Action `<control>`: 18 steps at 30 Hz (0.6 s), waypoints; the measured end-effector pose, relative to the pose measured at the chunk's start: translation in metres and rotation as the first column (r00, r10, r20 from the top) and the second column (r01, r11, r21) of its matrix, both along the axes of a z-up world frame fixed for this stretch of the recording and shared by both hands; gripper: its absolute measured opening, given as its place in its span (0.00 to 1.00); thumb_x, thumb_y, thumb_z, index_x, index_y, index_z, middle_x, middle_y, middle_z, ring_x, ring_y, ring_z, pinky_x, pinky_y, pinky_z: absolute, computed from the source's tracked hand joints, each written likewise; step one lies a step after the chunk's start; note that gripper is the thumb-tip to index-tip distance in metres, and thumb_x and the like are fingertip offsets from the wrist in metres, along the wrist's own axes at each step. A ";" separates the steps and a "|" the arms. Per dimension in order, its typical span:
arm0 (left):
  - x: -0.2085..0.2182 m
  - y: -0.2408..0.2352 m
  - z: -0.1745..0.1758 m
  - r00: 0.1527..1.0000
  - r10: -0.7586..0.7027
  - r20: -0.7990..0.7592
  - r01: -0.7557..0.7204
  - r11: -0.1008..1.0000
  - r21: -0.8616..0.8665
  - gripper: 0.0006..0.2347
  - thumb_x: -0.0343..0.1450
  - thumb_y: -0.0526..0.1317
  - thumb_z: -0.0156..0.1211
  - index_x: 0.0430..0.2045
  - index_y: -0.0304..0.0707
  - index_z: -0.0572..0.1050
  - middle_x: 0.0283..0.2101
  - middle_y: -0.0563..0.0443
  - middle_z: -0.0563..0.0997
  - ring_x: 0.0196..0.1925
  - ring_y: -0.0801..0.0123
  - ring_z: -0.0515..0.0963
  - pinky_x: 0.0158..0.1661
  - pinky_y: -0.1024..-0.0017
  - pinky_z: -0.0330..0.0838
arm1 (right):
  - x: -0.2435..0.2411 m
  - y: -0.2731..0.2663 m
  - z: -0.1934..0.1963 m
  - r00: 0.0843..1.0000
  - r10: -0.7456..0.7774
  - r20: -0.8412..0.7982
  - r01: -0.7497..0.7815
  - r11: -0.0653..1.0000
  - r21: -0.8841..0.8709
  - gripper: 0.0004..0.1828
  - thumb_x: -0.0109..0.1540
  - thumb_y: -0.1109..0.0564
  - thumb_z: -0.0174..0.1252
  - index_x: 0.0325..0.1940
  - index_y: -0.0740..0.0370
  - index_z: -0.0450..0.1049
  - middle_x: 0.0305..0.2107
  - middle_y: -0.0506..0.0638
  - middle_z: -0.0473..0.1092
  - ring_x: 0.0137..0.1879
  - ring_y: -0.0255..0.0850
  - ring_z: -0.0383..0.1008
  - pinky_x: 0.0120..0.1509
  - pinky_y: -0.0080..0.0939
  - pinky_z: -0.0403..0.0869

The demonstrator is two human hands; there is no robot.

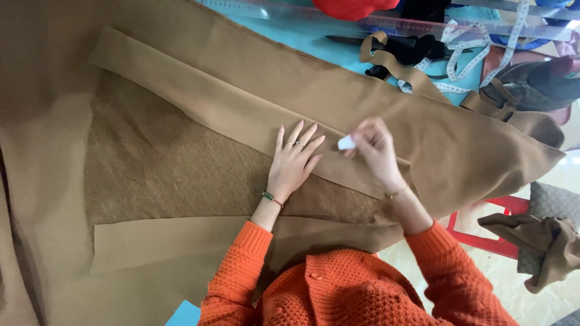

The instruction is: Smoothing out brown fabric on a work surface and cutting it with tailor's scissors.

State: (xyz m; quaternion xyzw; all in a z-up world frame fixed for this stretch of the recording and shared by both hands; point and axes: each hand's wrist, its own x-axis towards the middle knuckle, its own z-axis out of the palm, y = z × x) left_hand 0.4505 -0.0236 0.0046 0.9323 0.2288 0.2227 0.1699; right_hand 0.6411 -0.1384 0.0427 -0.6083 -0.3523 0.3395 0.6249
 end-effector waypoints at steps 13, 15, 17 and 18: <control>0.001 0.003 -0.002 0.997 -0.003 -0.080 -0.002 0.998 -0.067 0.20 0.71 0.48 0.60 0.60 0.62 0.73 0.72 0.63 0.65 0.78 0.61 0.56 0.73 0.42 0.44 | -0.031 -0.007 -0.010 0.973 0.026 0.229 0.075 0.904 -0.421 0.10 0.66 0.56 0.61 0.49 0.59 0.71 0.17 0.47 0.74 0.18 0.35 0.75 0.29 0.31 0.71; 0.000 0.002 0.003 0.995 -0.017 -0.101 0.014 0.999 -0.038 0.18 0.71 0.48 0.59 0.58 0.67 0.75 0.73 0.63 0.63 0.78 0.61 0.55 0.73 0.40 0.43 | -0.037 0.000 0.005 0.957 0.036 0.288 0.100 0.890 -0.445 0.07 0.65 0.60 0.57 0.47 0.61 0.72 0.16 0.47 0.71 0.17 0.34 0.70 0.30 0.32 0.71; 0.001 0.003 0.001 0.994 -0.015 -0.109 0.011 0.999 -0.031 0.18 0.71 0.48 0.59 0.58 0.69 0.75 0.74 0.64 0.63 0.78 0.61 0.54 0.73 0.40 0.43 | -0.027 0.003 -0.015 0.946 0.049 0.321 0.107 0.886 -0.452 0.07 0.64 0.60 0.58 0.46 0.61 0.72 0.15 0.47 0.71 0.19 0.35 0.71 0.32 0.34 0.71; 0.000 0.002 0.000 0.993 -0.014 -0.120 0.011 1.000 -0.027 0.18 0.72 0.48 0.58 0.58 0.71 0.74 0.74 0.64 0.62 0.79 0.62 0.54 0.74 0.40 0.42 | -0.024 0.003 -0.025 0.934 0.062 0.351 0.115 0.880 -0.460 0.07 0.63 0.60 0.58 0.45 0.61 0.72 0.14 0.46 0.71 0.21 0.36 0.72 0.34 0.36 0.72</control>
